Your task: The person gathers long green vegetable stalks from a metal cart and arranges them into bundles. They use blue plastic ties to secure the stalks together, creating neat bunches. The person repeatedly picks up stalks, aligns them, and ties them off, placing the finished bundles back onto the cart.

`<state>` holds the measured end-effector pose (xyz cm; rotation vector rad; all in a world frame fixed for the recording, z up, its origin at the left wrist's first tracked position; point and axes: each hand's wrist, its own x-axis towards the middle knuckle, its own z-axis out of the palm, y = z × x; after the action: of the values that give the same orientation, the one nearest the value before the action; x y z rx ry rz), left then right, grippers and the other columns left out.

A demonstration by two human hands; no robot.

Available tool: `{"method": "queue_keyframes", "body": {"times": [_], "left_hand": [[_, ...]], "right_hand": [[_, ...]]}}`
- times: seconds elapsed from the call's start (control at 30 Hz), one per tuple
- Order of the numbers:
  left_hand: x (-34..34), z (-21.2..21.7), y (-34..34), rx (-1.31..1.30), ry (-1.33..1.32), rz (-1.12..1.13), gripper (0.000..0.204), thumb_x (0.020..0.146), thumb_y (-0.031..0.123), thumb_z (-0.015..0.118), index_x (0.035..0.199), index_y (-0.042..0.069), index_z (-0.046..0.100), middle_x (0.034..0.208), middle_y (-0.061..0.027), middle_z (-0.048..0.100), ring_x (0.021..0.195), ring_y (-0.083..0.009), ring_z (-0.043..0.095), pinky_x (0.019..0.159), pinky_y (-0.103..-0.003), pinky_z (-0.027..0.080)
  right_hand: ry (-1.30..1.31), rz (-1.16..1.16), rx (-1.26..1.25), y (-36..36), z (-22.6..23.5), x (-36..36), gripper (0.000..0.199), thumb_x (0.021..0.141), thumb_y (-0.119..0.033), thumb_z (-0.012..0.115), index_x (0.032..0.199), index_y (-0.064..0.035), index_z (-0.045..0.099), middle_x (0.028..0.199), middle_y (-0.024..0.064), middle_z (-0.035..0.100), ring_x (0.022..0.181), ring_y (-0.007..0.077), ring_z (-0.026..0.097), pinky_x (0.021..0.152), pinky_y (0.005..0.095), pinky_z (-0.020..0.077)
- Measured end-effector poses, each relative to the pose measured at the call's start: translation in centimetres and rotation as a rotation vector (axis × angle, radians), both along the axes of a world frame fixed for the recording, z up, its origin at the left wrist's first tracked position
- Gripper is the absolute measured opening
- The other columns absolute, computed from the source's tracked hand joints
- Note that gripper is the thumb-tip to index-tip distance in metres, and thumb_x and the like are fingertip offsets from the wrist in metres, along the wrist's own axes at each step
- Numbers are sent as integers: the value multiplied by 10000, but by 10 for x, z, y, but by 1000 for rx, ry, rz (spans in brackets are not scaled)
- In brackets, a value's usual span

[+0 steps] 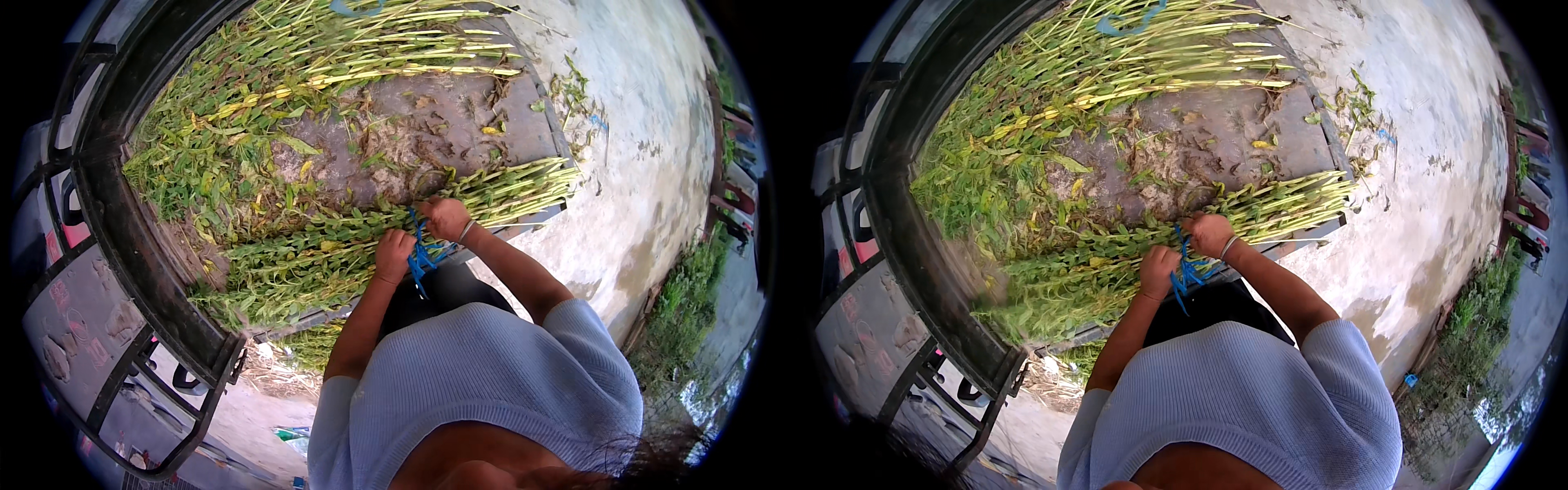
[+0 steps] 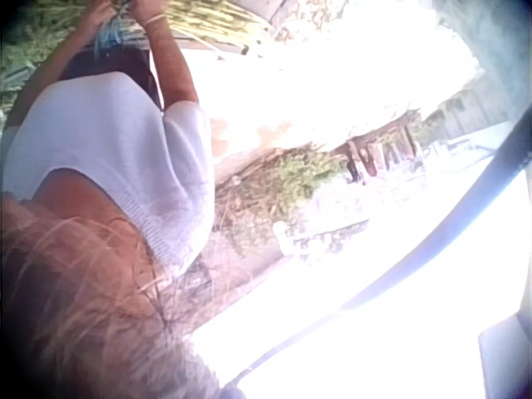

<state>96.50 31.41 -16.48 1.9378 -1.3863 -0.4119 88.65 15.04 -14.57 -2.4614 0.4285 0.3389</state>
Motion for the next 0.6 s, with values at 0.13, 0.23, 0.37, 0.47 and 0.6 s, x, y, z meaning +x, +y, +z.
{"method": "queue_keyframes", "body": {"times": [0.13, 0.23, 0.37, 0.47, 0.6], "left_hand": [[4, -4, 9, 139, -19, -130, 108, 662, 103, 598, 673, 74, 495, 687, -81, 456, 679, -279, 502, 560, -387, 416], [6, 2, 8, 322, -18, -162, 137, 663, 131, 610, 731, 56, 518, 723, -91, 484, 723, -298, 520, 590, -383, 437], [-12, 46, 23, 229, 129, 215, 316, 613, 188, 702, 843, 38, 544, 759, -98, 511, 717, -280, 543, 601, -357, 453], [-60, 52, 63, 210, 608, 478, 469, 571, 251, 783, 900, 30, 531, 780, -59, 525, 698, -184, 546, 594, -310, 445], [-103, -1, 103, 177, 2001, 962, 497, 757, 416, 629, 1072, 60, 484, 985, -52, 536, 936, -219, 530, 794, -379, 444]], "right_hand": [[174, 11, -108, 5, 2, 17, 228, 635, -128, 550, 860, -92, 570, 756, 122, 558, 677, 298, 591, 553, 404, 483], [152, 192, -60, -8, -2, 16, 232, 633, -119, 546, 863, -90, 568, 776, 126, 567, 688, 300, 593, 564, 399, 488], [148, 258, -37, -25, 28, 41, 266, 651, -223, 612, 868, -76, 567, 828, 146, 604, 788, 306, 595, 672, 407, 485], [180, 282, 48, -27, -1, 60, 713, 594, -524, 651, 1130, -87, 481, 973, 179, 573, 888, 326, 570, 737, 428, 470], [355, 399, 257, 2, -66, 68, 980, 507, -663, 657, 1152, 43, 439, 1038, 239, 549, 946, 353, 545, 810, 407, 438]]}}
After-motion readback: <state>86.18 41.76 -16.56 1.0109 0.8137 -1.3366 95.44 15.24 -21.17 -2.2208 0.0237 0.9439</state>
